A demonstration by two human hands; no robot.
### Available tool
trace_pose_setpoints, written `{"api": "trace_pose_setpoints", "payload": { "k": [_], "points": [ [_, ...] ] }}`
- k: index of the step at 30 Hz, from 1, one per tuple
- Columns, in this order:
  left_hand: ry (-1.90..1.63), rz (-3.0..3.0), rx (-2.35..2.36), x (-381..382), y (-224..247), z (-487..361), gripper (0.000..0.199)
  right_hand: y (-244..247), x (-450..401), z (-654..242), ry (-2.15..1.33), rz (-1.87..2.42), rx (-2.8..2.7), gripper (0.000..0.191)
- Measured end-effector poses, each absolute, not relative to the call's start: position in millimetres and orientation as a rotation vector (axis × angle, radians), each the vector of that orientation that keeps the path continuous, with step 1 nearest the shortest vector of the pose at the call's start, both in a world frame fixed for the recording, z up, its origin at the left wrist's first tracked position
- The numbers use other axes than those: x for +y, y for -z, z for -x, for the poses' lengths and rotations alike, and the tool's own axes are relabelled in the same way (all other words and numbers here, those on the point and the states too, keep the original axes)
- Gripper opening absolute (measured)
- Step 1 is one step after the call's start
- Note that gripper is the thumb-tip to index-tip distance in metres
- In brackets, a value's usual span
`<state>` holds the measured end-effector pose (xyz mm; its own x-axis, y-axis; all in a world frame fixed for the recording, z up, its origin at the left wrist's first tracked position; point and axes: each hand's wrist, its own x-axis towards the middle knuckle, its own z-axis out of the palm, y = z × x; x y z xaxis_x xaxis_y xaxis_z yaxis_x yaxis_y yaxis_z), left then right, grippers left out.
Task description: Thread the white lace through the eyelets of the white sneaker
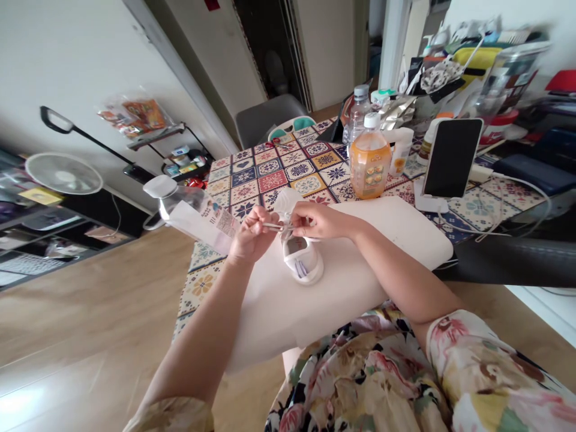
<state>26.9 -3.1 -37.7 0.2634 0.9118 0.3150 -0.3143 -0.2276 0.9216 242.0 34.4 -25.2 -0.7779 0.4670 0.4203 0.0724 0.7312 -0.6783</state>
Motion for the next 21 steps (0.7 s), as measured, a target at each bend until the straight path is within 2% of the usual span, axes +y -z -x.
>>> {"api": "trace_pose_setpoints", "payload": {
  "k": [6,9,14,21],
  "points": [
    [-1.604,-1.388,0.820,-2.7,32.8,-16.9,0.051,22.5,35.7,-243.2,-0.876,0.334,-2.365,0.013],
    [-1.679,-1.471,0.875,-3.8,32.2,-11.7,0.058,19.0,34.4,-244.2,-0.924,0.364,-2.287,0.022],
    [-1.707,-1.495,0.876,-5.9,37.0,-4.6,0.055,13.9,33.1,-249.9,-1.128,0.411,-2.097,0.041],
    [-1.666,-1.511,0.928,-5.0,46.0,7.1,0.058,15.1,37.2,-252.6,-1.338,0.372,-1.568,0.053]
  ]
}}
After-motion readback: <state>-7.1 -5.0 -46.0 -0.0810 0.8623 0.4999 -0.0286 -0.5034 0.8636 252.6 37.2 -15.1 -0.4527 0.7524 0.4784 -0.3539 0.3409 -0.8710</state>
